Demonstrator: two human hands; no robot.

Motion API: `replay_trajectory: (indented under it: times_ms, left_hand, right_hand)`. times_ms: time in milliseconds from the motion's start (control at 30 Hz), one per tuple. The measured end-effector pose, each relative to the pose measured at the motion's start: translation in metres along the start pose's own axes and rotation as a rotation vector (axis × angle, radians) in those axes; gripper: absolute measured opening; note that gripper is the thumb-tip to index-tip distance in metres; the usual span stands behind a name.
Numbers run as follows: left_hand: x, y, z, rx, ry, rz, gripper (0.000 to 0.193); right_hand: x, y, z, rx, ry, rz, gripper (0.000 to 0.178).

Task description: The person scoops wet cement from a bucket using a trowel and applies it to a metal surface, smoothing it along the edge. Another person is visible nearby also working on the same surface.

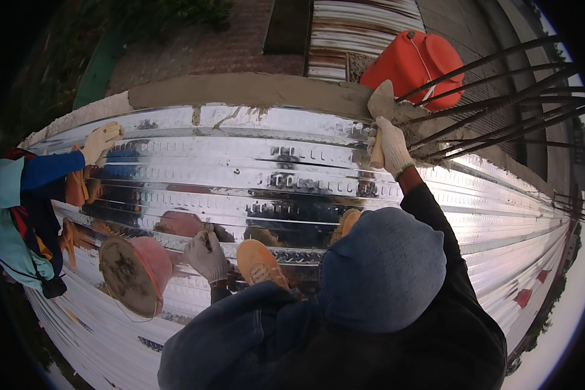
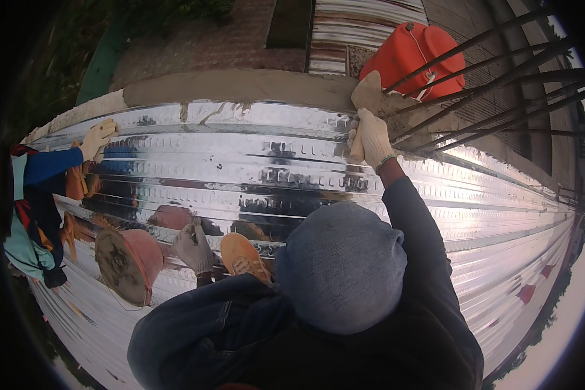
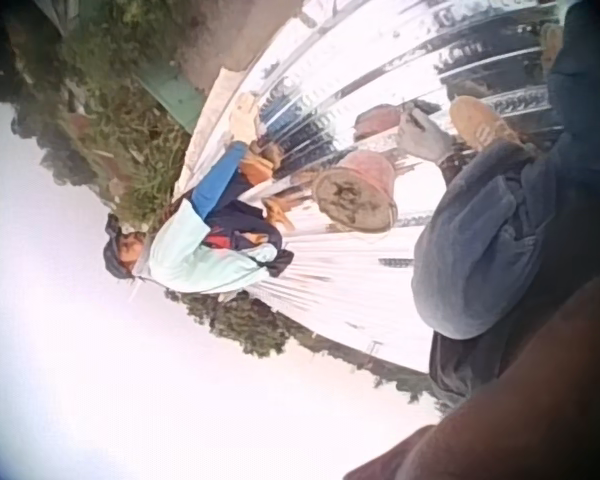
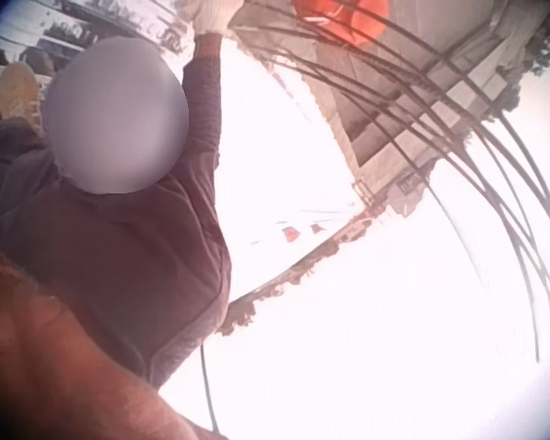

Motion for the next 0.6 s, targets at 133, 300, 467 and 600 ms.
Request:
replay_trajectory:
  times_ms: [133, 300, 467, 600]
  left_hand:
    - [-0.001, 0.001, -0.006, 0.021, -0.060, -0.041, 0.018]
    - [0.002, 0.001, -0.006, 0.022, -0.034, -0.020, 0.020]
    - [0.003, -0.003, 0.000, -0.010, -0.032, -0.025, 0.020]
    - [0.010, -0.004, -0.005, 0.020, -0.074, -0.030, 0.020]
  right_hand:
    - [-0.009, 0.002, 0.013, -0.045, 0.058, -0.088, 0.028]
    - [-0.086, 0.043, 0.029, -0.026, 0.172, -0.229, 0.027]
    - [-0.160, 0.058, 0.050, -0.028, 0.188, -0.381, 0.027]
    - [-0.236, 0.083, 0.071, 0.074, 0.339, -0.543, 0.031]
Point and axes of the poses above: each hand's wrist, its own y-axis away from the middle knuckle, its own x-axis out of the back of the hand, z = x × y, the point moved 8 cm from there along -y, towards the middle knuckle, and after that the axes turned 14 degrees about z, right-handed, at the moved point
